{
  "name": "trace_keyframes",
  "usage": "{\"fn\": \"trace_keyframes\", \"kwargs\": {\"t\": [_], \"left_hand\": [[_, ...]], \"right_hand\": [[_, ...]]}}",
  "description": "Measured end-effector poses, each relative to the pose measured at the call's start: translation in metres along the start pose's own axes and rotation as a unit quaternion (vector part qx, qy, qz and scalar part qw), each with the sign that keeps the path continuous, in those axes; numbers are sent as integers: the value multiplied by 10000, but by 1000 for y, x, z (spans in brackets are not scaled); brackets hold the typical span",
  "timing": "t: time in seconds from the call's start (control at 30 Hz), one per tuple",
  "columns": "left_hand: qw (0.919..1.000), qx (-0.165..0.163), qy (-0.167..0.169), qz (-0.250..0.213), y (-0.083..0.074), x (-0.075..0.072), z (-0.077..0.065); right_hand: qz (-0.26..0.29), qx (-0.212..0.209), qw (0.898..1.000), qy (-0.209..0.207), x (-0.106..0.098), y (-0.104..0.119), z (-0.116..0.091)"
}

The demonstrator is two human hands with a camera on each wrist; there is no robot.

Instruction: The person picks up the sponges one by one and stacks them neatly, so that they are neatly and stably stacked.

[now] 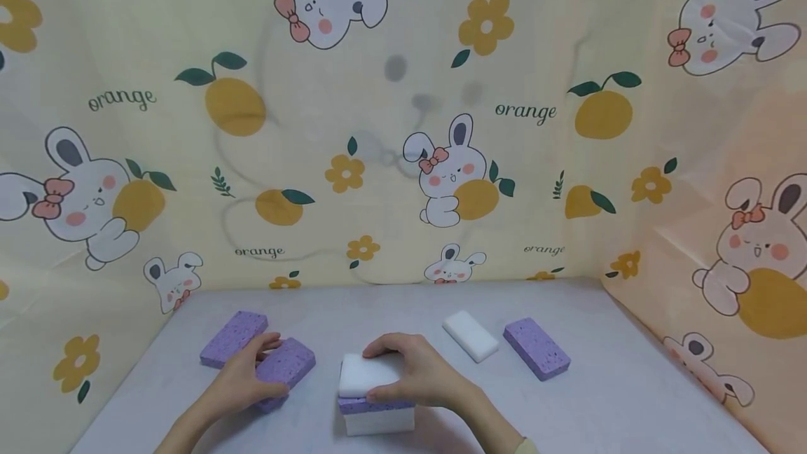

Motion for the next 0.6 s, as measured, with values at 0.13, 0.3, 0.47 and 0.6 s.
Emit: {"fn": "trace_keyframes", "kwargs": {"t": [0.13,0.3,0.47,0.6], "left_hand": [[10000,-37,21,-13,0,1,1],[9999,-9,-126,9,1,1,1],[9995,162,-266,-30,1,0,2],[9994,141,-312,-47,1,1,3]], "right_hand": [[20,-41,10000,-18,0,0,-1],[20,-72,10000,-34,0,1,-1],[17,-121,9999,-50,0,0,-1],[44,-106,9999,-37,0,0,-2]]}}
Point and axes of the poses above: each hand's wrist, its own z-axis towards the middle knuckle, its own x-axis out of the palm, y = z × x, the point moved 3 cm from there along z, towards the middle knuckle, and after that the axes turned 1 degree about -z, right-handed, at the moved point
